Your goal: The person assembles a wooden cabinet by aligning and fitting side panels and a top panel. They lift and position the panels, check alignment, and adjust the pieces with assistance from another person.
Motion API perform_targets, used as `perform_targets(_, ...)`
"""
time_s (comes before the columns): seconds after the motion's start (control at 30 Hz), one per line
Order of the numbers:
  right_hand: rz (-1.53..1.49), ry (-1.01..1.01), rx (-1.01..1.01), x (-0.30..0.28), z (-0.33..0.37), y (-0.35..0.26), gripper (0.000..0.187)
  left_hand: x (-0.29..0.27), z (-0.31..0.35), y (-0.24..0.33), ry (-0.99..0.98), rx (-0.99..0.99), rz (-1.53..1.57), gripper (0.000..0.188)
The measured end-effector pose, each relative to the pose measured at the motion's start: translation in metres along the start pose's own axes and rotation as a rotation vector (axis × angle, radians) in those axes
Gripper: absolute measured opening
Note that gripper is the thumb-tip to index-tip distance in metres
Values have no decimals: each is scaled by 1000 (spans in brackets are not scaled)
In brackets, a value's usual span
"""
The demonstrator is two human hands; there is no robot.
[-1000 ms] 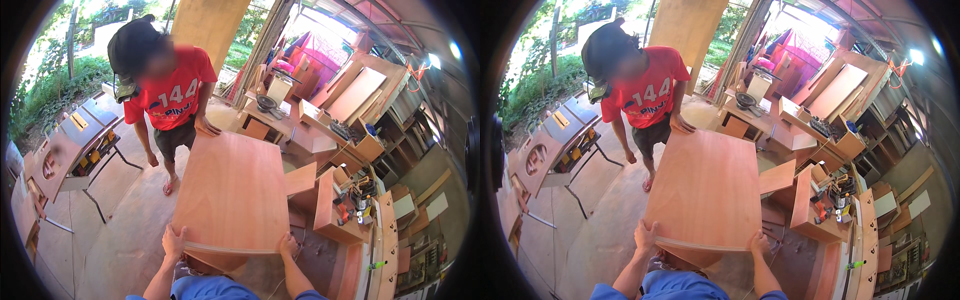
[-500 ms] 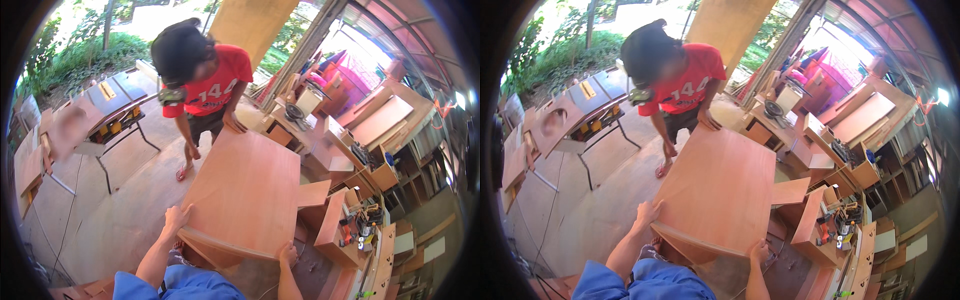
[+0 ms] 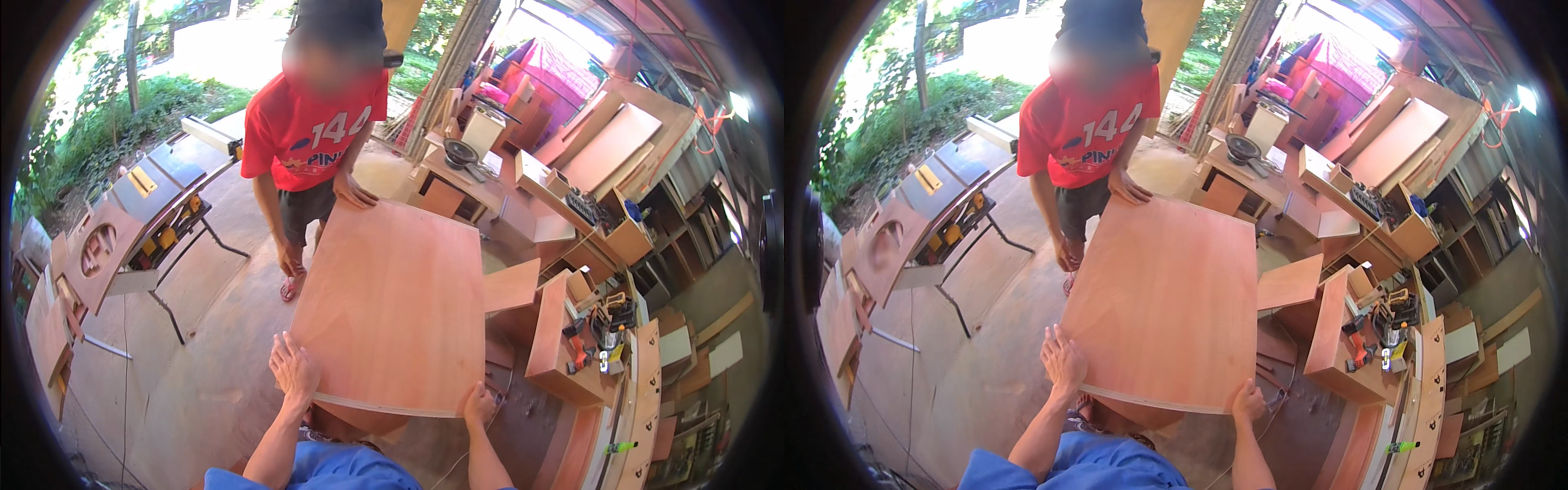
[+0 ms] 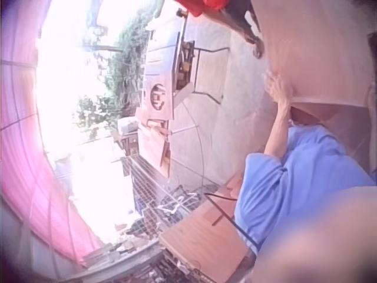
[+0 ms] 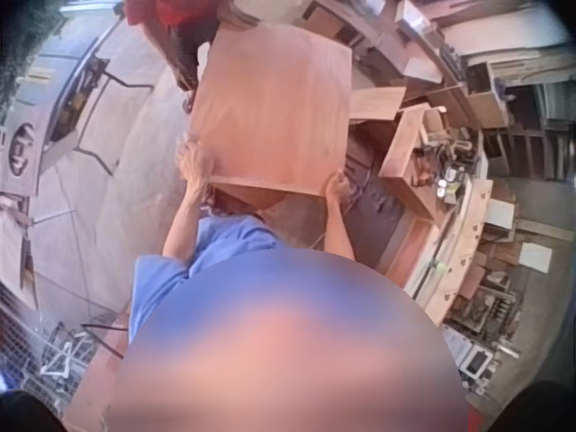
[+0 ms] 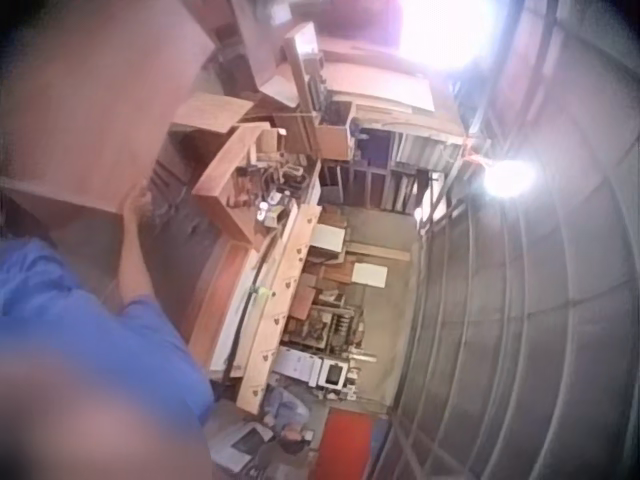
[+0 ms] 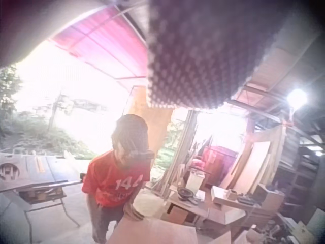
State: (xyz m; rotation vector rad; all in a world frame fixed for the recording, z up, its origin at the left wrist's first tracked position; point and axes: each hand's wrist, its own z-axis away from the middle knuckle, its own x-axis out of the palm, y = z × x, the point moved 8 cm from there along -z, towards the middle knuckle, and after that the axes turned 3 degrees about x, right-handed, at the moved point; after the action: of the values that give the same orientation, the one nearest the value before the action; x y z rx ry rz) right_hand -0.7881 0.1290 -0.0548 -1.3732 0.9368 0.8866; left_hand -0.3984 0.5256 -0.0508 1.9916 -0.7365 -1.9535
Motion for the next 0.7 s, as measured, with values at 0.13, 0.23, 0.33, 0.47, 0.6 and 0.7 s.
perform_targets(0.13, -28, -22, 30, 1, -1, 2, 69, -10, 9, 29, -31, 193, -114, 80)
perform_targets(0.23, -53, -31, 42, 4, -3, 5, 68, -9, 11, 47, -196, 301, -130, 79)
perform_targets(0.33, -50, -24, 70, 4, -6, 8, 68, -12, 6, 53, -202, 277, -104, 80)
perform_targets(0.47, -25, -27, 79, 3, -5, 5, 67, -11, 6, 50, -198, 257, -85, 80)
perform_targets(0.6, -19, 0, 93, 1, -3, 5, 68, -12, 7, 48, -144, 298, -114, 76)
perform_targets(0.7, -53, -10, 42, -3, -1, 2, 70, -10, 7, 45, -156, 272, -112, 77)
